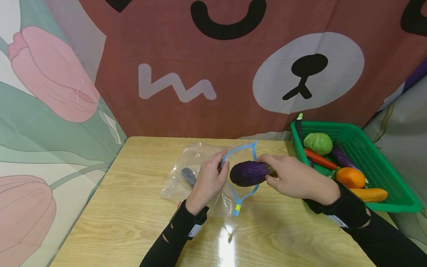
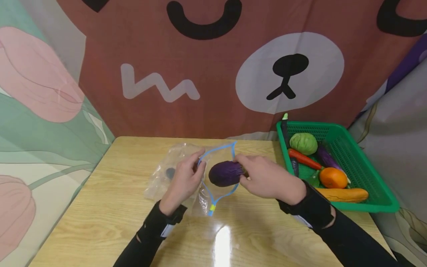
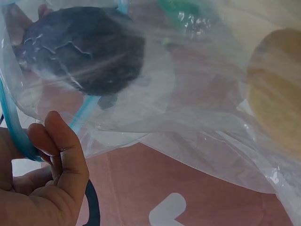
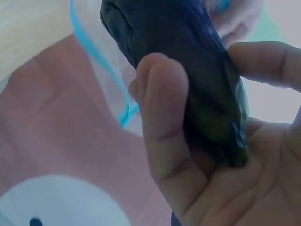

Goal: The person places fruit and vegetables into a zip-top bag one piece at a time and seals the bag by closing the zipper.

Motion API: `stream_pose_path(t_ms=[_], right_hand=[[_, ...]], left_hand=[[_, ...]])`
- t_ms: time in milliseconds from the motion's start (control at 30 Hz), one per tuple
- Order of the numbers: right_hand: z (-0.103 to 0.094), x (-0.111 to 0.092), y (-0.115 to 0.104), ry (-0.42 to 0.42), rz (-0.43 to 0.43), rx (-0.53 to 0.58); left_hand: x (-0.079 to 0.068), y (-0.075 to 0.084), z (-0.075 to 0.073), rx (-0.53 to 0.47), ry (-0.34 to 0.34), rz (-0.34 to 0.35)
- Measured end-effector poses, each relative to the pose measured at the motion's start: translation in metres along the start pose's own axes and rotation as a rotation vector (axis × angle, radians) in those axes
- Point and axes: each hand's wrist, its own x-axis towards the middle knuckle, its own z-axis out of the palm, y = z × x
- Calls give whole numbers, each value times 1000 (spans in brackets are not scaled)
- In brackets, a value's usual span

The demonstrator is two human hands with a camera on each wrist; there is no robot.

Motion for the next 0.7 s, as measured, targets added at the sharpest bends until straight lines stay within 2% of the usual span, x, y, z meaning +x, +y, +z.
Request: stream_pose_path(t_ms=[400, 700], right_hand=[[40, 37, -10, -71, -61, -53], [57, 59, -7, -83, -179, -24]], left_hand=[[0, 0, 0, -10, -3, -2], [1, -1, -2, -18, 11, -3]])
